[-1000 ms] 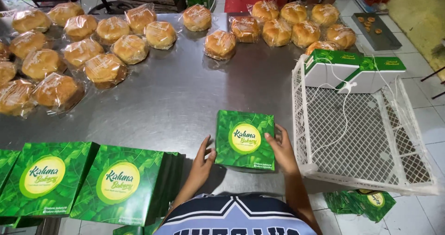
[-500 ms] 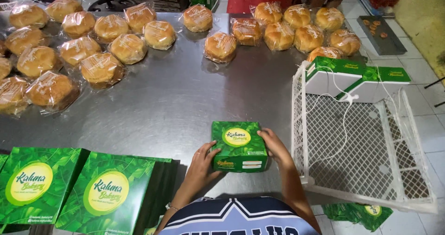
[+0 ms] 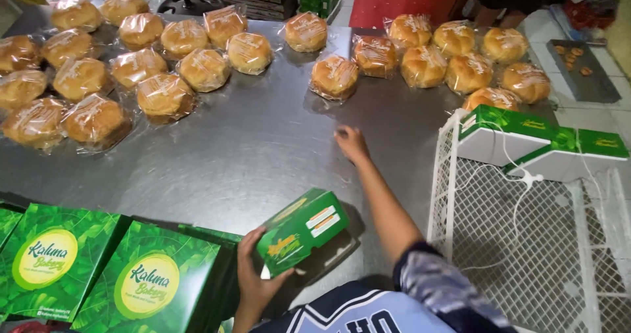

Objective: The person places packaged bread rolls into cardboard boxes and stacks the boxes on a table or in a metal crate.

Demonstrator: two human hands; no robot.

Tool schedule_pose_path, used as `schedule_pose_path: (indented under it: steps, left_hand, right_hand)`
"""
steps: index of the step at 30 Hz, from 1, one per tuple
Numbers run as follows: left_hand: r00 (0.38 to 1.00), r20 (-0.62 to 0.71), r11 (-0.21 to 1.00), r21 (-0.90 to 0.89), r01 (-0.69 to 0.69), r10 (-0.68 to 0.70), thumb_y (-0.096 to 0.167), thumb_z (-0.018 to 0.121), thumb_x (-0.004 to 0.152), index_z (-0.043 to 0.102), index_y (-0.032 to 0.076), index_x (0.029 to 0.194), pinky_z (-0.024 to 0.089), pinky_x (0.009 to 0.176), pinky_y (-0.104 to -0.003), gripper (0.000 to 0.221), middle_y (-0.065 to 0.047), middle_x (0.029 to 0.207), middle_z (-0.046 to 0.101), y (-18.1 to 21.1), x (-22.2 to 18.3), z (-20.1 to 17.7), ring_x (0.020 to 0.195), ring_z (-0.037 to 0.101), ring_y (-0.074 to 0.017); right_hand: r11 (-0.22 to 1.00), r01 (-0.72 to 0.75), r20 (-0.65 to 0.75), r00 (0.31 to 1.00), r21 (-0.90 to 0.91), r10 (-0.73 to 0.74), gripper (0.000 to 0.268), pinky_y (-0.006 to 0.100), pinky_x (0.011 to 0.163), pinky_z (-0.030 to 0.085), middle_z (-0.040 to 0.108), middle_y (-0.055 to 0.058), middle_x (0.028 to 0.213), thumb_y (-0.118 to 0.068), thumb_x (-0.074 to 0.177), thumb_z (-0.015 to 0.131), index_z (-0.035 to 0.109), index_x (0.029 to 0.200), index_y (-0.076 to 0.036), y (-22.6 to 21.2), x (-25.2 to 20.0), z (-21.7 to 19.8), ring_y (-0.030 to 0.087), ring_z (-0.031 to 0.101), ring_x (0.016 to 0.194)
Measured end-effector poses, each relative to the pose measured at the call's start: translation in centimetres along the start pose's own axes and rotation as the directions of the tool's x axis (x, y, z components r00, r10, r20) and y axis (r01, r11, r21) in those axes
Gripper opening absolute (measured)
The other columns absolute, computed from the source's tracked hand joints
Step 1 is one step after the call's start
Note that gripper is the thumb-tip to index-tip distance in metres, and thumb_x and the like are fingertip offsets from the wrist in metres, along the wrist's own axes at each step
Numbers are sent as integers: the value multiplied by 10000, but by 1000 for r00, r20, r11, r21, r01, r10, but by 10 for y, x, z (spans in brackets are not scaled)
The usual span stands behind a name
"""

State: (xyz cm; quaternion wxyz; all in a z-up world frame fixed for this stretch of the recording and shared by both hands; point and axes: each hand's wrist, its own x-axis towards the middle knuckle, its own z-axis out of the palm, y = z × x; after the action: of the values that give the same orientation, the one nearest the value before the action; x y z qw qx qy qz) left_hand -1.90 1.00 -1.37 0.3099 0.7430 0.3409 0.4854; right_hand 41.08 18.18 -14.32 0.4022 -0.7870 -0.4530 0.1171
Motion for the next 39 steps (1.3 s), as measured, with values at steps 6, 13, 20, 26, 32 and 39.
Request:
schedule_pose_path:
  steps: [6,13,20,26,32,39]
  left_hand:
    - [997,-69,999,-10,43,-44,276,919,540,403,57,1433,448,1129,-482,1055,-183,1407,523,-18,-30,-9,1299,559,-338]
    - [995,-56,997,7,80,-80,214,937,490,431,80,1416,470,1118,-475,1064,-166,1396,535,-9,-29,-7,1281,570,-325]
    - [998,-35,997,53,48,-47,411,866,633,436,50,1423,420,1145,-492,970,-156,1379,547,9,-3,-18,1288,548,-334]
    - [999,-42,1000,25,-3,4,469,815,678,454,45,1407,421,1128,-479,917,-155,1357,557,20,7,-20,1260,556,-329]
    - [997,-73,994,-105,-28,20,499,841,698,459,7,1401,389,1130,-507,939,-193,1332,548,15,8,-14,1267,537,-364]
    - [981,-177,967,-254,33,-80,403,845,783,422,6,1473,362,1129,-488,901,-203,1380,495,18,17,-4,1298,508,-332]
  right_hand:
    - [939,-1,138,989,-344,52,765,488,1100,410,285,213,1625,-447,865,700,464,1519,-131,-26,85,23,420,424,1391]
    - [959,129,22,992,-252,-128,647,439,1070,444,447,175,1524,-155,894,658,430,1472,28,4,50,11,378,507,1316]
    - [939,95,-69,990,-331,-125,584,517,1054,424,483,140,1517,-143,934,619,459,1493,-80,13,-111,-29,362,547,1275]
    - [956,-72,-446,893,-285,-66,455,445,985,456,648,143,1170,-272,839,755,630,1215,-49,-13,-250,-55,344,589,1081]
    - [902,-299,-391,906,-312,165,294,482,884,498,637,121,1024,-331,968,665,598,1075,-65,-4,-240,-80,346,636,1004]
    - [986,-136,-525,835,95,166,96,536,989,476,624,227,1142,-135,1017,647,590,968,-77,-75,-258,-153,478,600,1174]
